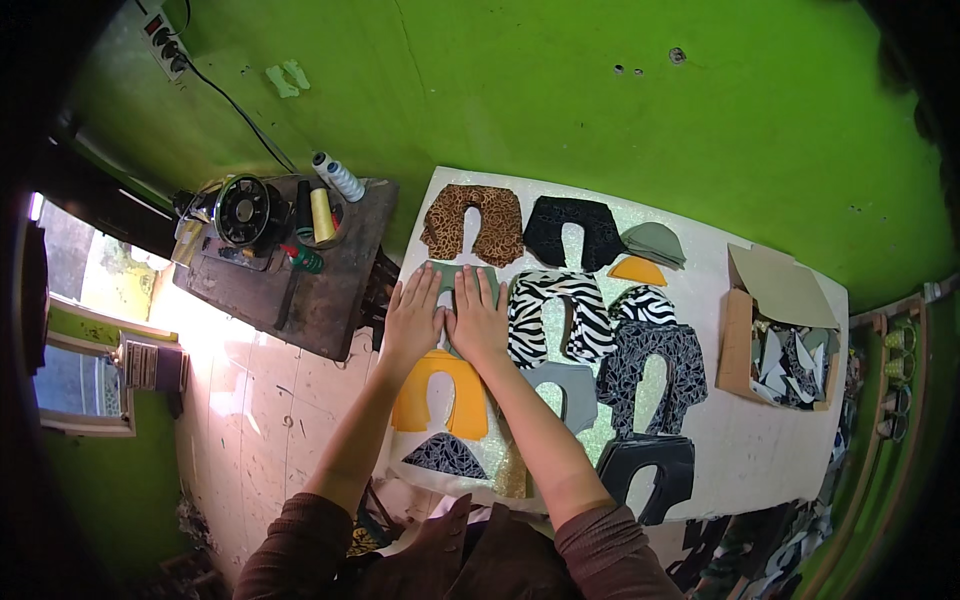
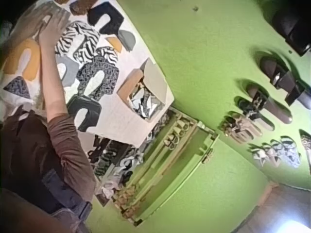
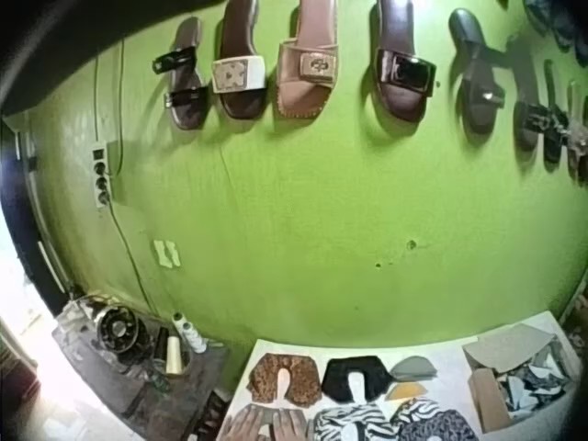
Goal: The recorder sorts through a box of pre-cut shoe components and arranges them on a table.
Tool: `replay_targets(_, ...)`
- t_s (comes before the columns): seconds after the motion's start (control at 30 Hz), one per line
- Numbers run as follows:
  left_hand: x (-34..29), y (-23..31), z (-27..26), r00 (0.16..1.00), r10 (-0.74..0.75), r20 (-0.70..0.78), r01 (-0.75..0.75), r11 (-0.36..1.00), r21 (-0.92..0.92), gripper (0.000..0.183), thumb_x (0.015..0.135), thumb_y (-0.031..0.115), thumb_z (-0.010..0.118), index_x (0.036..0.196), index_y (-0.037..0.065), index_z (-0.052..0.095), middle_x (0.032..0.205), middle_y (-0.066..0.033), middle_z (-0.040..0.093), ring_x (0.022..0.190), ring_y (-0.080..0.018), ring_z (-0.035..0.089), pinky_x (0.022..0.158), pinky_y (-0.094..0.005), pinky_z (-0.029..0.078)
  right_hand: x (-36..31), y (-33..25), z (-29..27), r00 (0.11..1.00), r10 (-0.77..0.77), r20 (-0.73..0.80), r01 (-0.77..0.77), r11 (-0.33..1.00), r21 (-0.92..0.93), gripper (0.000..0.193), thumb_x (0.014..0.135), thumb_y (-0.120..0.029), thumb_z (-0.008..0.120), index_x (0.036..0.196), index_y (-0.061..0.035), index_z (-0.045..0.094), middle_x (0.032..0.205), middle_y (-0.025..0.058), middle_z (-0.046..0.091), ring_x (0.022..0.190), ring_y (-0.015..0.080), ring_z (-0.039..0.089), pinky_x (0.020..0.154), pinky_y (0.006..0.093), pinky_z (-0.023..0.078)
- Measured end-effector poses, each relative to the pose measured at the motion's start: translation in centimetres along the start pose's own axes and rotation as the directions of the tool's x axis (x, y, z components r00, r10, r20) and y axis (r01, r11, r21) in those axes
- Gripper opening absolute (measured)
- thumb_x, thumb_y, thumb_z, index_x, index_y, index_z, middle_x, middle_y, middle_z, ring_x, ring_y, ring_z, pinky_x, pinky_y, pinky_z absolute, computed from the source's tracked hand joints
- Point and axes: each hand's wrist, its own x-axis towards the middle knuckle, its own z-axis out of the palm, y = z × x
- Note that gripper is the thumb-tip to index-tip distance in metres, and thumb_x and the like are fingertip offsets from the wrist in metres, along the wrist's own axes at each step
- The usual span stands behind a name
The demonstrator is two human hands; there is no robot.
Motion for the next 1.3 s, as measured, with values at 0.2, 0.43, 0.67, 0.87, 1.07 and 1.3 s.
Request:
replay_targets(0.2,-0.1,0.4,-0.5,1.0,-0.007,0.002,0.007,1.0,0.02,0.051,0.086,0.025,0.046,0.133,0.008,0.038,0.141,-0.0084,0.035,0.13,-0.0206,0.032,0.107,-0.0432,0.022,0.0,0.4,-1.6,0.999,-0.049,-0.009,0.05,0.998,0.024,0.054,0.087,-0.033,0.047,0.131,-0.0036,0.04,0.14,0.0101,0.035,0.132,0.0284,0.025,0.106,0.0545,0.017)
replay_targets(0.43,-3.5,7.3,-4.1,0.997,-0.064,-0.033,0.059,0.988,-0.143,0.049,0.086,0.026,0.048,0.13,0.005,0.042,0.136,-0.0137,0.04,0.126,-0.026,0.037,0.104,-0.047,0.024,-6.1,2.7,-6.7,0.994,-0.072,-0.076,0.081,0.989,0.126,0.049,0.086,-0.023,0.047,0.13,-0.002,0.04,0.14,0.0106,0.035,0.133,0.0305,0.024,0.105,0.0562,0.016)
replay_targets(0.67,-6.6,16.9,-2.6,0.997,0.063,0.046,-0.047,0.955,-0.293,0.046,0.087,0.022,0.046,0.13,0.005,0.042,0.137,-0.014,0.038,0.127,-0.027,0.035,0.104,-0.0483,0.024,-14.4,7.7,-10.1,0.991,0.134,-0.015,-0.129,0.977,0.17,0.048,0.088,-0.023,0.045,0.131,-0.0006,0.039,0.141,0.013,0.033,0.133,0.0338,0.022,0.104,0.0574,0.014)
replay_targets(0.87,-6.6,25.1,-1.9,0.983,0.184,0.009,-0.172,0.935,-0.31,0.043,0.086,0.024,0.048,0.126,0.006,0.047,0.136,-0.0108,0.041,0.126,-0.0237,0.038,0.105,-0.0452,0.024,-19.5,13.6,-13.5,0.963,0.268,-0.037,-0.259,0.953,0.159,0.048,0.091,-0.022,0.042,0.134,-0.0011,0.036,0.142,0.0152,0.031,0.134,0.0362,0.02,0.106,0.055,0.011)
replay_targets(1.07,-7.5,33.1,-1.4,0.991,0.137,0.012,-0.122,0.919,-0.376,0.042,0.085,0.022,0.05,0.124,0.006,0.049,0.134,-0.0114,0.042,0.125,-0.024,0.039,0.103,-0.0457,0.027,-25.4,20.2,-17.9,0.953,0.298,-0.048,-0.278,0.929,0.244,0.046,0.09,-0.02,0.043,0.132,-0.0015,0.038,0.14,0.0165,0.033,0.132,0.0377,0.024,0.107,0.0482,0.017)
replay_targets(1.3,-7.7,41.0,-0.4,0.992,0.127,0.021,-0.111,0.924,-0.367,0.043,0.085,0.023,0.05,0.125,0.004,0.048,0.135,-0.0138,0.041,0.125,-0.0289,0.037,0.103,-0.0468,0.026,-28.4,24.9,-19.4,0.985,0.173,0.015,-0.173,0.965,0.197,0.044,0.085,-0.016,0.047,0.127,-0.0003,0.044,0.137,0.0172,0.037,0.13,0.036,0.029,0.105,0.0488,0.023)
